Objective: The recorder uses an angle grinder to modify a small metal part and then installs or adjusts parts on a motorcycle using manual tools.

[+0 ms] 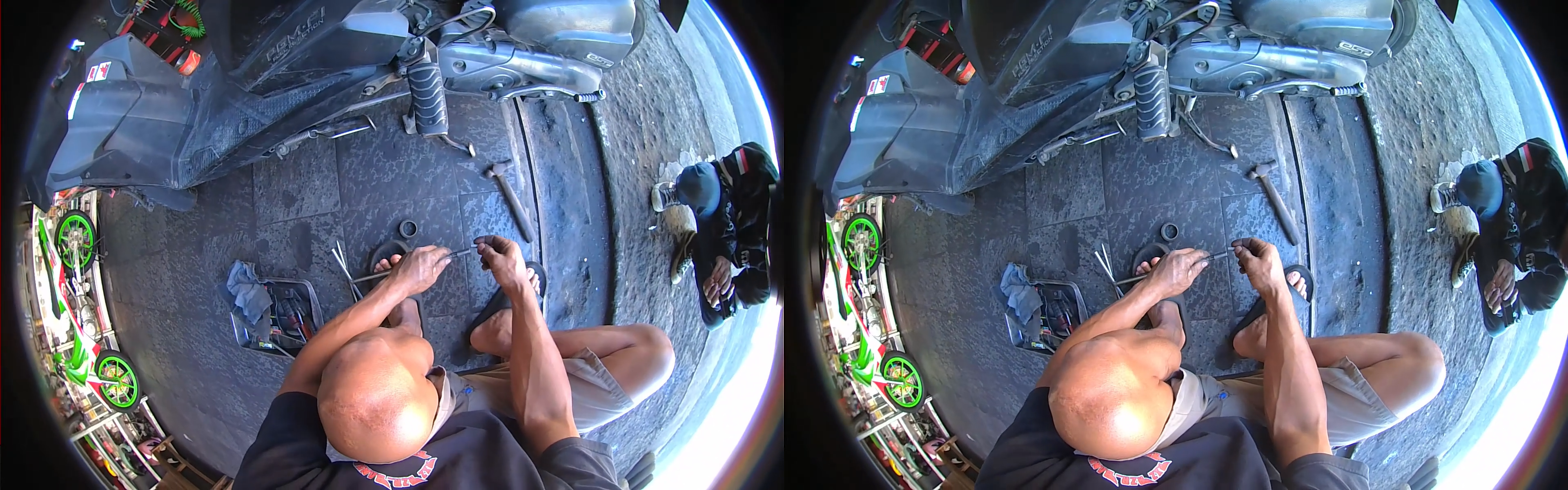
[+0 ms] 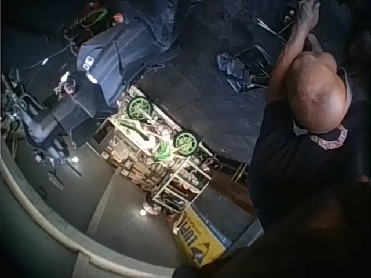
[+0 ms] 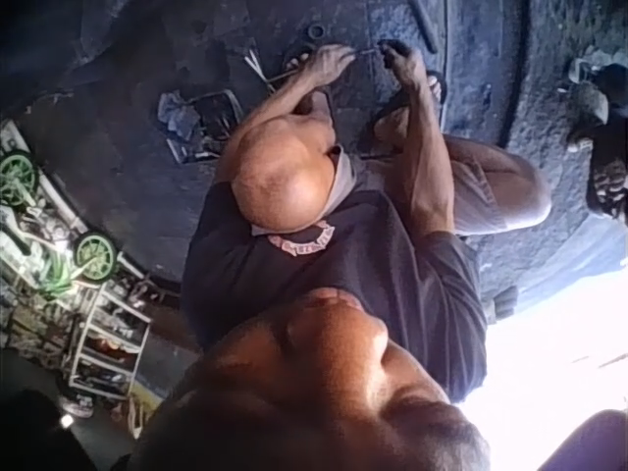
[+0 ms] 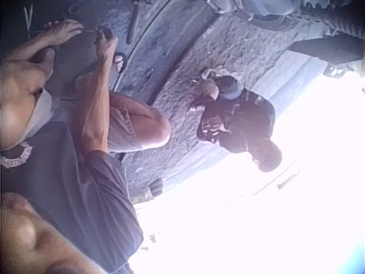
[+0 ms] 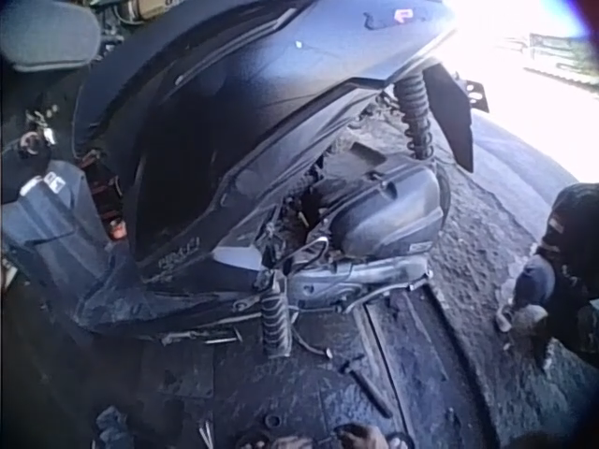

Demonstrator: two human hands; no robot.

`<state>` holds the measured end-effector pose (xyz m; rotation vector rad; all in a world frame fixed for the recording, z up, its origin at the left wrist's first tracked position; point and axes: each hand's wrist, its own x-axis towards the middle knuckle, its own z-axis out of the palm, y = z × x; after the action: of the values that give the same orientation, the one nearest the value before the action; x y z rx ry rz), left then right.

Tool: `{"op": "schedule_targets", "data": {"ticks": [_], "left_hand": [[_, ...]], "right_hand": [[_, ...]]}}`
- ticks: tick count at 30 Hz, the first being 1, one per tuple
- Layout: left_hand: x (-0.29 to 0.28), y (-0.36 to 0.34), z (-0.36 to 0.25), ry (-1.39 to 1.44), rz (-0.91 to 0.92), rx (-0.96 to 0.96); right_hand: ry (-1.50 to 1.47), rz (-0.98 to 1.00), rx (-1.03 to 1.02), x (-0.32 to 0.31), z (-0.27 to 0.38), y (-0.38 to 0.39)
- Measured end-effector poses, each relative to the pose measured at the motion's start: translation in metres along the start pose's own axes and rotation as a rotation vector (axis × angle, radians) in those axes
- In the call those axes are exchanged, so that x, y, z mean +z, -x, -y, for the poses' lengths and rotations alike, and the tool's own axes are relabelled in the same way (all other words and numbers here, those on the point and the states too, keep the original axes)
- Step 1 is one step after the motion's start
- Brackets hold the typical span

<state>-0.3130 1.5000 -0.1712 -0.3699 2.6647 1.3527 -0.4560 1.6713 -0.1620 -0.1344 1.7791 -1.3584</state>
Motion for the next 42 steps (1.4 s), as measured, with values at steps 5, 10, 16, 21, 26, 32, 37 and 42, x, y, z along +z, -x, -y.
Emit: {"op": "schedule_targets", "data": {"ticks": [5,10,16,21,26,32,37,42], "left_hand": [[-0.009,0.005,-0.004,0.054,-0.130,0.052],[-0.033,0.014,-0.013,0.012,-0.146,0.068],[-0.068,0.018,-0.041,0.003,-0.192,0.122],[-0.102,0.018,-0.070,-0.009,-0.230,0.222],[-0.127,0.016,-0.108,0.042,-0.326,0.392],[-0.118,0.004,-0.121,0.207,-0.251,0.462],[-0.091,0.002,-0.090,0.322,-0.079,0.339],[-0.072,0.012,-0.069,0.355,-0.029,0.232]], "right_hand": [[0.155,0.076,-0.087,-0.004,0.007,-0.002],[0.373,0.082,-0.285,0.007,0.051,0.013],[0.470,0.104,-0.400,0.010,0.106,0.034],[0.547,0.080,-0.541,0.021,0.158,0.065],[0.251,0.118,-0.480,0.016,0.197,0.095],[0.174,0.074,-0.519,0.012,0.198,0.115],[0.359,0.017,-0.569,0.016,0.164,0.095],[0.379,0.039,-0.457,0.028,0.141,0.085]]}}
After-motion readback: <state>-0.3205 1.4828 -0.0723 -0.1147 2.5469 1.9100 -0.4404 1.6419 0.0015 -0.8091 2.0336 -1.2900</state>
